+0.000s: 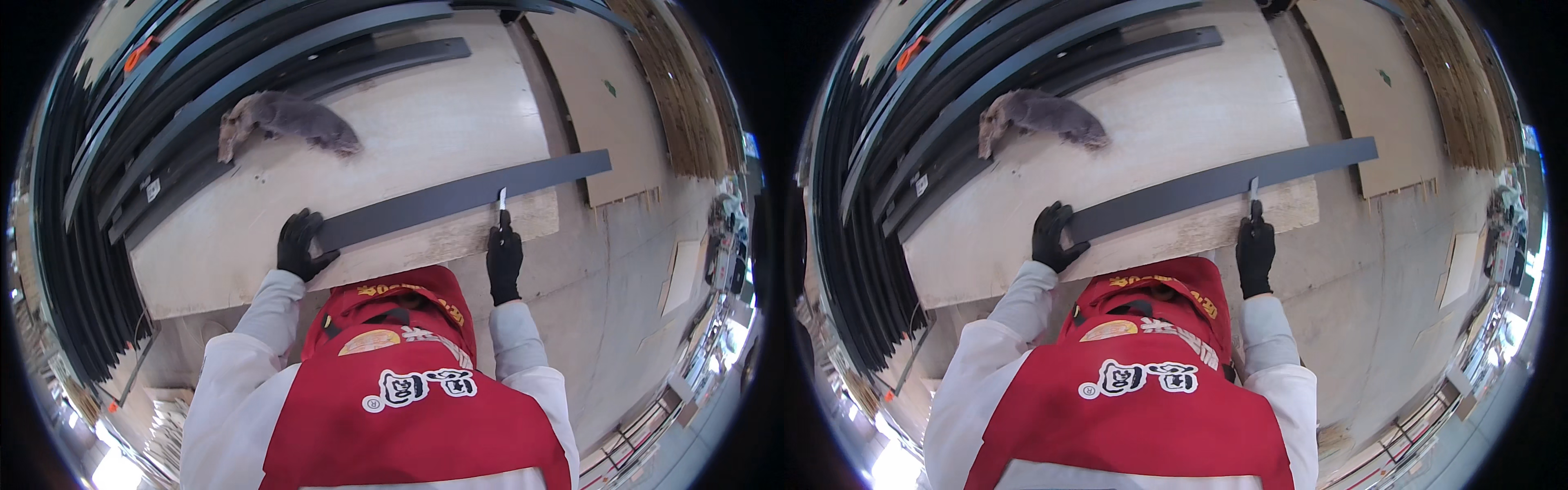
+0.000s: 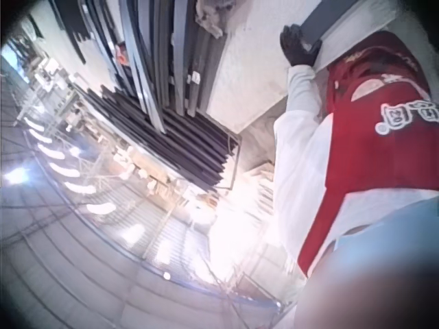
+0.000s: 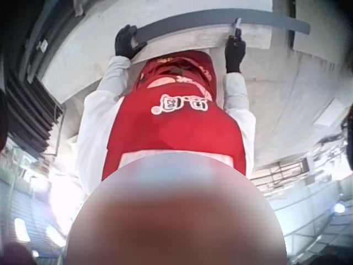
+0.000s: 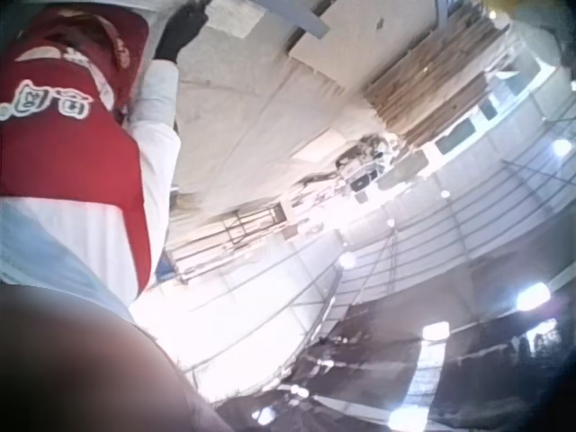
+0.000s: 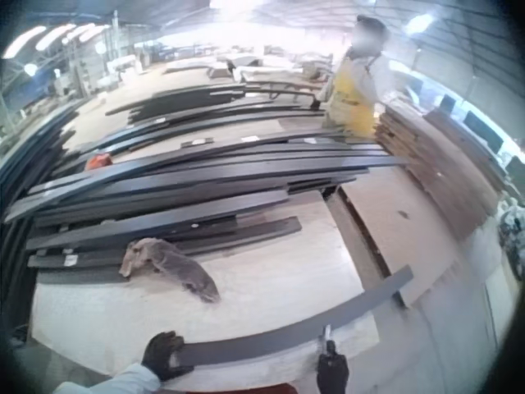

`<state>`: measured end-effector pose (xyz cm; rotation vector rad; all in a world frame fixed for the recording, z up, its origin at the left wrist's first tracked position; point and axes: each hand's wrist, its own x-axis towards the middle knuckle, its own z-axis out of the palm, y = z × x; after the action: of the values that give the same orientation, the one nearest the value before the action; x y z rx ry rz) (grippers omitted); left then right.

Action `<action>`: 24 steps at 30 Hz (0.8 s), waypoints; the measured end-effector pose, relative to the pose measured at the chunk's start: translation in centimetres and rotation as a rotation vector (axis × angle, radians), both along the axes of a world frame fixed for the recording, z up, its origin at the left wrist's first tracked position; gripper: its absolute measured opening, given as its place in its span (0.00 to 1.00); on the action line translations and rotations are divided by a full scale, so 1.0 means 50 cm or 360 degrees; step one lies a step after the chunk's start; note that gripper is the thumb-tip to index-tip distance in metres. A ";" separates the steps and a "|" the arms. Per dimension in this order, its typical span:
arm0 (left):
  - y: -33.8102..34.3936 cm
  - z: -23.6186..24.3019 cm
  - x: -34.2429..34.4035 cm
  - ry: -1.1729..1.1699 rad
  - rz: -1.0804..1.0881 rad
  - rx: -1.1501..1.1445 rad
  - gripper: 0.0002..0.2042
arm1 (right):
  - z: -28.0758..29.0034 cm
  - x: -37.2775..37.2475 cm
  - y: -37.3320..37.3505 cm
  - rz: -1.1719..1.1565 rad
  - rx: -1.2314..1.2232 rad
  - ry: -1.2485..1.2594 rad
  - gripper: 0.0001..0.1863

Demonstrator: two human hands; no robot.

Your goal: The person scrapes the surface of long dark metal bars with a small metal tool, then wipes each bar with a cloth. The person repeats this process on several bars, placing the cleaned bars aside on a nearby table.

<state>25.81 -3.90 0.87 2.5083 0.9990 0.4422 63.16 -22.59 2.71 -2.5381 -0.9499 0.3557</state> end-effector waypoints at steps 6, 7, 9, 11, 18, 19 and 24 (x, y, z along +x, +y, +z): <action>-0.025 0.051 0.135 0.0050 -0.0112 0.0198 0.43 | -0.022 -0.055 0.007 0.0884 0.0340 0.0206 0.06; -0.022 0.055 0.164 0.0066 -0.0152 0.0214 0.42 | 0.067 -0.071 0.039 0.0686 -0.0006 0.0405 0.06; -0.022 0.056 0.192 0.0190 -0.0091 0.0175 0.42 | -0.012 -0.026 0.014 0.0573 0.0090 0.0269 0.08; -0.022 0.048 0.201 0.0295 -0.0066 0.0159 0.41 | -0.047 0.064 -0.009 0.0380 0.0201 0.0026 0.12; -0.025 0.048 0.202 0.0415 -0.0052 0.0182 0.42 | -0.063 0.471 -0.040 -0.0081 0.0204 -0.0240 0.23; -0.023 0.048 0.206 0.0430 -0.0063 0.0159 0.43 | -0.073 0.533 -0.050 -0.0100 0.0164 -0.0401 0.22; -0.019 0.055 0.217 0.0503 -0.0071 0.0148 0.43 | -0.098 0.739 -0.107 -0.0814 0.0487 0.0003 0.20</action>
<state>36.66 -4.86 3.61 2.7355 1.0531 0.0798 100.12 -27.94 -2.18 -2.3793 -0.2966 0.0522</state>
